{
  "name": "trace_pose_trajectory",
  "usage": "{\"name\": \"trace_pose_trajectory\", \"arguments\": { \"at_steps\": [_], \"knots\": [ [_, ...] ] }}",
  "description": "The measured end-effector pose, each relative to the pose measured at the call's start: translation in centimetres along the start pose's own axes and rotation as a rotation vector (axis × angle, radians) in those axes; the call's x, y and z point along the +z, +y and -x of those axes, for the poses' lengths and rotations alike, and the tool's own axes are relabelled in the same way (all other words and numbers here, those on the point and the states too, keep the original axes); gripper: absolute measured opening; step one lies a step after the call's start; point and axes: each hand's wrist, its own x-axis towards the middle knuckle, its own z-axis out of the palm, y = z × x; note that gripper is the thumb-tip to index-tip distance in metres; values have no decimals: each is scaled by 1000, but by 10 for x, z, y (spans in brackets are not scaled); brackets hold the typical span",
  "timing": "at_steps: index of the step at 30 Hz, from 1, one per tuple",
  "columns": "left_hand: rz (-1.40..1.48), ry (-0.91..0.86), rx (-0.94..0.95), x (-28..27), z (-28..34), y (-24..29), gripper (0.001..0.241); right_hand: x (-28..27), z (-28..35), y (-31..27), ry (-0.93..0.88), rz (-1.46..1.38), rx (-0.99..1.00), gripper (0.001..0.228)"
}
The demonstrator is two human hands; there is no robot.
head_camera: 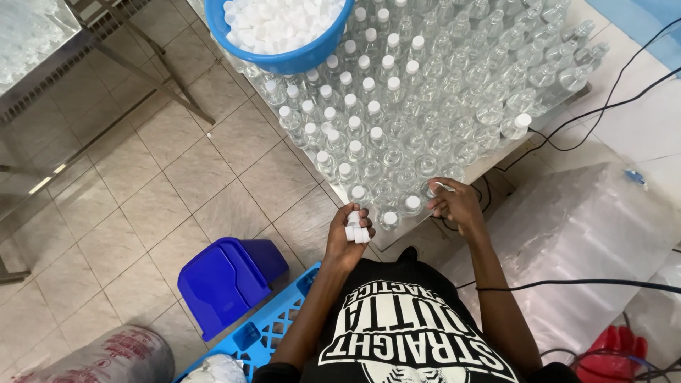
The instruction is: Placing plastic caps onto the tops of water bottles arranged in a grid on a table
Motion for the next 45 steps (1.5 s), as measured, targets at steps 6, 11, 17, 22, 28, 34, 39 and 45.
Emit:
{"name": "trace_pose_trajectory", "arguments": {
  "at_steps": [6,11,17,22,28,34,39,45],
  "knots": [
    [-29,-15,2,10,2,-1,12,-1,-11,12,5,-76,-13,35],
    [-46,-33,2,8,-4,-6,12,-9,-23,23,-37,-107,10,34],
    [-37,-62,-7,12,4,-12,12,-9,-13,7,-73,-63,7,33],
    [-6,-71,27,12,10,-13,14,-2,5,-13,-61,101,-13,44],
    [100,-80,66,4,-6,-14,17,8,57,-45,69,308,-131,61],
    [71,-74,64,9,-11,-28,17,36,106,-44,-193,523,-693,52],
    [-20,17,32,30,4,-33,14,50,112,-44,-234,639,-870,47],
    [-70,54,5,35,7,-34,15,49,102,-25,-204,488,-858,46]
  ]
}}
